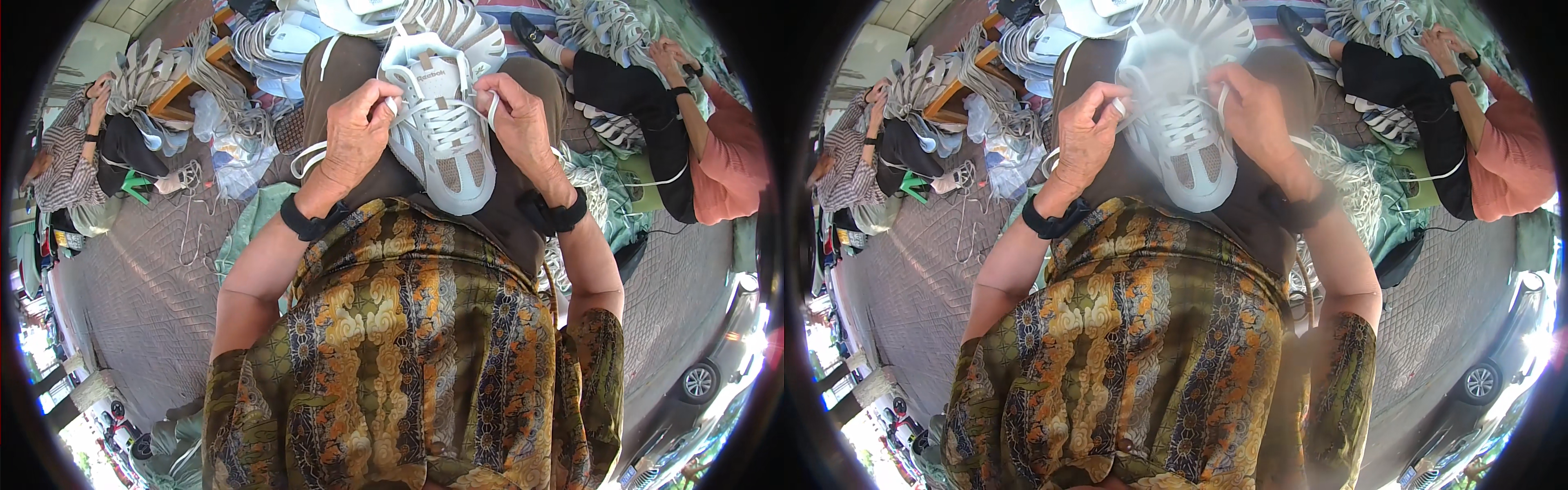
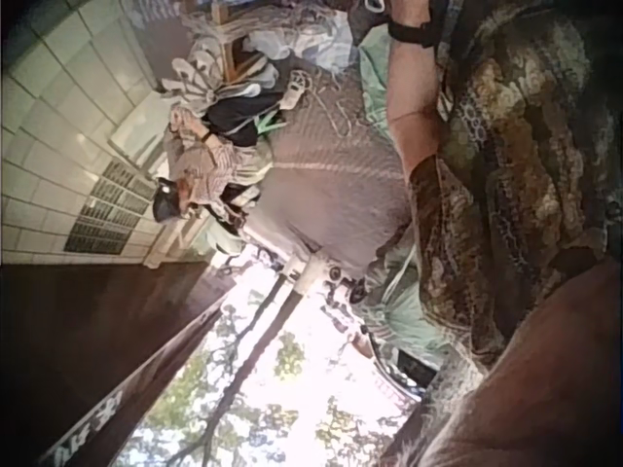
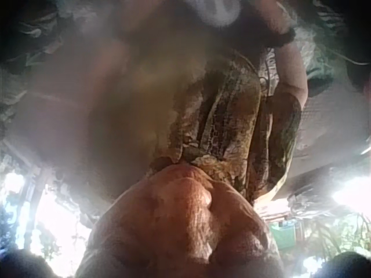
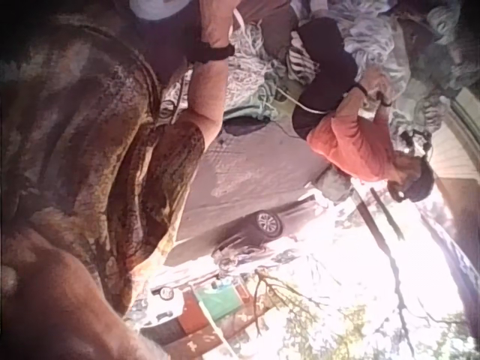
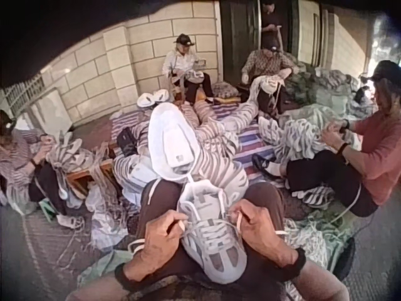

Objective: The person threads white shoelaces through the eyelets of a white Reebok sneaker held on their lap. They repeatedly pull the laces through, adjust tension, and tie knots to secure the lacing pattern.

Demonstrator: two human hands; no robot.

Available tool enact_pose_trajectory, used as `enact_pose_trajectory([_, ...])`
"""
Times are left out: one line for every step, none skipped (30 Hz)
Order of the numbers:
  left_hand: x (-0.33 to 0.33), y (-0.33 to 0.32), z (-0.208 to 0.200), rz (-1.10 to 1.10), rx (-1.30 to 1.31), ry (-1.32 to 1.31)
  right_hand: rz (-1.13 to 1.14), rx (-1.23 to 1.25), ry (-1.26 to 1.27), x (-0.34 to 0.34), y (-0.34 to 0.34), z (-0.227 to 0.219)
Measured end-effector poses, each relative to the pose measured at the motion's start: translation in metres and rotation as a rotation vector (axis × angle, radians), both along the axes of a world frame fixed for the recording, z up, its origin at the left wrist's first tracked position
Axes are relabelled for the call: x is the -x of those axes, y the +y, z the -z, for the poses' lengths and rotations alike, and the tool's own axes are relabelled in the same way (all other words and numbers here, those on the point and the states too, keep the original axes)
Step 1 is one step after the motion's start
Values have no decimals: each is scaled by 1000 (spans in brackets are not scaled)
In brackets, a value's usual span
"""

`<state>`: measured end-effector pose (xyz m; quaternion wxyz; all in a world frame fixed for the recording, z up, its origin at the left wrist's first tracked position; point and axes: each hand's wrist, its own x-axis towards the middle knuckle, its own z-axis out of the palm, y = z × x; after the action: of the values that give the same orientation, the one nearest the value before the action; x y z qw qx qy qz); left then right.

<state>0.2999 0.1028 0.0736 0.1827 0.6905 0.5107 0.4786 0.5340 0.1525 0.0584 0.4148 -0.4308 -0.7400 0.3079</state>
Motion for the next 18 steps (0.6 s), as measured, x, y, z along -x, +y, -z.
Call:
enact_pose_trajectory([-1, 0, 0, -10, -12, -31, -8, 9, 10, 0, 0, -1])
enact_pose_trajectory([-3, 1, -1, -9, -23, -24, 0, -1, -18, 1, 1, 0])
enact_pose_trajectory([-4, 2, -1, -8, -37, -15, 8, -14, -44, 2, 2, 0])
enact_pose_trajectory([-5, 3, -2, -7, -51, -6, 17, -27, -71, 2, 3, 0])
enact_pose_trajectory([-5, 3, -3, -6, -61, 20, 22, -29, -80, 3, 4, 0])
enact_pose_trajectory([-5, 2, -4, -4, -67, 45, 28, -27, -89, 4, 3, -1])
enact_pose_trajectory([-5, 2, -4, -2, -73, 71, 34, -26, -98, 4, 3, -2])
enact_pose_trajectory([-4, 3, -2, 9, -89, 106, 31, -86, -124, 5, 4, -3])
enact_pose_trajectory([-2, 3, -1, 19, -107, 142, 25, -148, -149, 7, 5, -3])
enact_pose_trajectory([-1, 3, 1, 28, -124, 179, 20, -209, -174, 8, 6, -4])
enact_pose_trajectory([-1, 2, 4, 35, -132, 187, 11, -213, -191, 8, 8, -6])
enact_pose_trajectory([-1, 0, 7, 41, -139, 196, 2, -218, -207, 8, 9, -9])
enact_pose_trajectory([-1, -1, 8, 47, -147, 205, -8, -222, -223, 7, 11, -11])
enact_pose_trajectory([-1, -2, 7, 46, -123, 196, -19, -145, -191, 6, 11, -11])
enact_pose_trajectory([-2, -2, 6, 46, -100, 185, -31, -67, -160, 3, 12, -12])
enact_pose_trajectory([-2, -3, 5, 46, -77, 175, -43, 10, -129, 1, 13, -12])
enact_pose_trajectory([-2, -3, 4, 46, -52, 167, -57, 47, -96, -2, 15, -9])
enact_pose_trajectory([-1, -3, 2, 46, -26, 160, -72, 86, -64, -3, 18, -5])
